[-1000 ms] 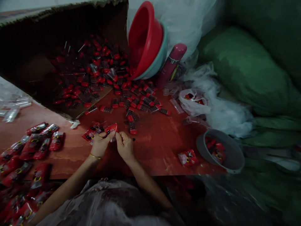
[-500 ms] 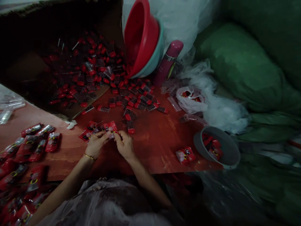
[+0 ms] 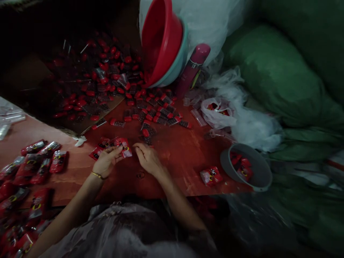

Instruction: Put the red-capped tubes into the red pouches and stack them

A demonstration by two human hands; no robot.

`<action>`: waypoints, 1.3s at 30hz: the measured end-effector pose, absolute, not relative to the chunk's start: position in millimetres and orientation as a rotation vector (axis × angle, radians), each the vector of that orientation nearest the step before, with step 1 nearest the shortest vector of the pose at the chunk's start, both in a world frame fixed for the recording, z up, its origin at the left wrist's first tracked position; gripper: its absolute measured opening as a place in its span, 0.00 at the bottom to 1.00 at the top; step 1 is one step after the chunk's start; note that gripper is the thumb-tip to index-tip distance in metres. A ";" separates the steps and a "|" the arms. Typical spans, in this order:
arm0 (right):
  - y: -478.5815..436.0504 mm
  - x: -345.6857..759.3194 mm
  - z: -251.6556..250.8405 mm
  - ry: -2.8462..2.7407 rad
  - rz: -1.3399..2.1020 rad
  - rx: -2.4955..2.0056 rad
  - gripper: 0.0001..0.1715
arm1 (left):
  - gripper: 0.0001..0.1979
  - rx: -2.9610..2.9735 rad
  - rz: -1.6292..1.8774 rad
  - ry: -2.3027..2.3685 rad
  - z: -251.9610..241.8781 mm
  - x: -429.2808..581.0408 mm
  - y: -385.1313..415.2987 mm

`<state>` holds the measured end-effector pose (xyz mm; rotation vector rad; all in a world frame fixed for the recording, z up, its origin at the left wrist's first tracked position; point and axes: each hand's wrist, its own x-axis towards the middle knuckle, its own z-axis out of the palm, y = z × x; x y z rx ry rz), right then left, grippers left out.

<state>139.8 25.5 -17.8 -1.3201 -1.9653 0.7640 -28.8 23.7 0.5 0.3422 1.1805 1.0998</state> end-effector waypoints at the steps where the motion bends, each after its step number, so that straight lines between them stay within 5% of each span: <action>1: 32.1 149.9 -13.9 -2.128 0.616 -1.323 0.17 | 0.18 0.313 1.088 1.160 0.5 -30.3 24.8; 5: 50.4 187.8 -2.6 -2.680 0.256 -1.356 0.27 | 0.15 0.242 1.024 1.108 0.5 -31.1 24.2; 14: 35.4 213.3 -19.2 -2.652 0.086 -1.488 0.18 | 0.12 0.200 0.971 1.017 3.9 -24.8 17.3; 18: 18.5 207.8 -28.3 -2.274 0.351 -1.557 0.14 | 0.16 0.203 1.040 1.014 2.6 -25.3 15.0; 25: -36.5 172.0 -4.3 -1.526 1.439 -1.337 0.15 | 0.20 0.286 1.118 1.041 2.4 -21.4 10.2; 39: -28.3 145.2 -2.5 -1.270 1.523 -1.360 0.18 | 0.16 0.594 1.142 1.014 -1.6 -23.7 3.8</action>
